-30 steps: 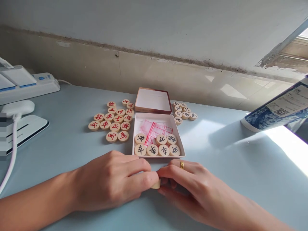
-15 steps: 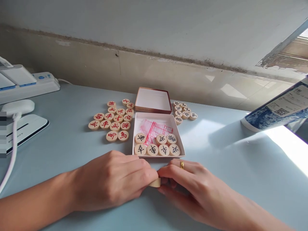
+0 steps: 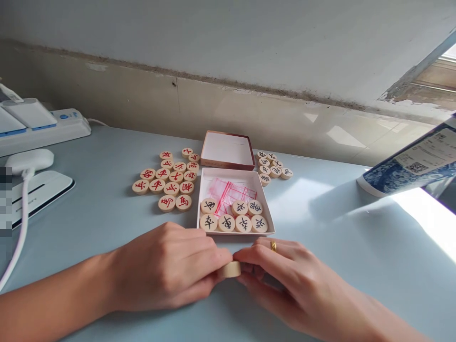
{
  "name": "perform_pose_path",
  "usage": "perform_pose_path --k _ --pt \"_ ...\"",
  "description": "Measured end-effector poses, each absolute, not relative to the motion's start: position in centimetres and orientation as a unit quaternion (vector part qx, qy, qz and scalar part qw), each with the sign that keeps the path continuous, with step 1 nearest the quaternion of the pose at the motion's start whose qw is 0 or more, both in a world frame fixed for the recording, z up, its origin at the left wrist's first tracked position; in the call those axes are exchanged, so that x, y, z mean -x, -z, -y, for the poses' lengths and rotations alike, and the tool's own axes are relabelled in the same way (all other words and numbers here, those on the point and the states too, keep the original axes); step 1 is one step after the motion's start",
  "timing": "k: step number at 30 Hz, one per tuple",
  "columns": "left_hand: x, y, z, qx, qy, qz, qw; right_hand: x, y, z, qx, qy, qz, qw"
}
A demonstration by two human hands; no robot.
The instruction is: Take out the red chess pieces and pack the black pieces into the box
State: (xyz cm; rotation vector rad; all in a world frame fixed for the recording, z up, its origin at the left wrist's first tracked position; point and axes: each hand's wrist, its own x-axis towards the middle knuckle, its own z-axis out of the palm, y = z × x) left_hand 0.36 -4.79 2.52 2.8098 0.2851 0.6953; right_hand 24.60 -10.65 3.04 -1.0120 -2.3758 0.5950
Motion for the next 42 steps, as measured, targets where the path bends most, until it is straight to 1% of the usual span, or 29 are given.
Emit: perform_pose_path --k 3,7,11,18,24,29,33,39,42 --pt "-0.42 -2.68 4.92 -0.958 -0.243 -0.101 0.116 -24.59 -2.97 10.57 0.371 -0.217 0.869 0.247" --pt "-0.41 -2.73 5.06 -0.958 -0.253 -0.107 0.084 -24.65 -2.87 10.51 0.377 -0.222 0.866 0.241" --pt "-0.2 -2.59 5.05 -0.959 -0.253 -0.106 0.071 -24.59 -3.06 10.5 0.374 -0.236 0.858 0.26" --pt "0.02 -3.13 4.91 -0.955 -0.266 -0.082 0.104 -24.39 -3.48 10.58 0.409 -0.253 0.85 0.215" --pt "-0.33 -3.35 4.99 -0.948 -0.294 -0.082 0.091 -24.25 -3.37 10.58 0.425 -0.264 0.836 0.226" --pt "-0.45 -2.8 5.02 -0.945 -0.299 -0.091 0.094 -24.48 -3.08 10.71 0.424 -0.263 0.839 0.218" --pt "-0.44 -2.67 5.11 -0.943 -0.293 -0.103 0.117 -24.5 -3.05 10.74 0.426 -0.28 0.832 0.217" --pt "-0.34 -2.85 5.2 -0.953 -0.264 -0.104 0.105 -23.98 -3.52 10.37 0.427 -0.277 0.827 0.238" --pt "-0.38 -2.85 5.04 -0.951 -0.276 -0.094 0.108 -23.97 -3.58 10.32 0.419 -0.275 0.829 0.247"
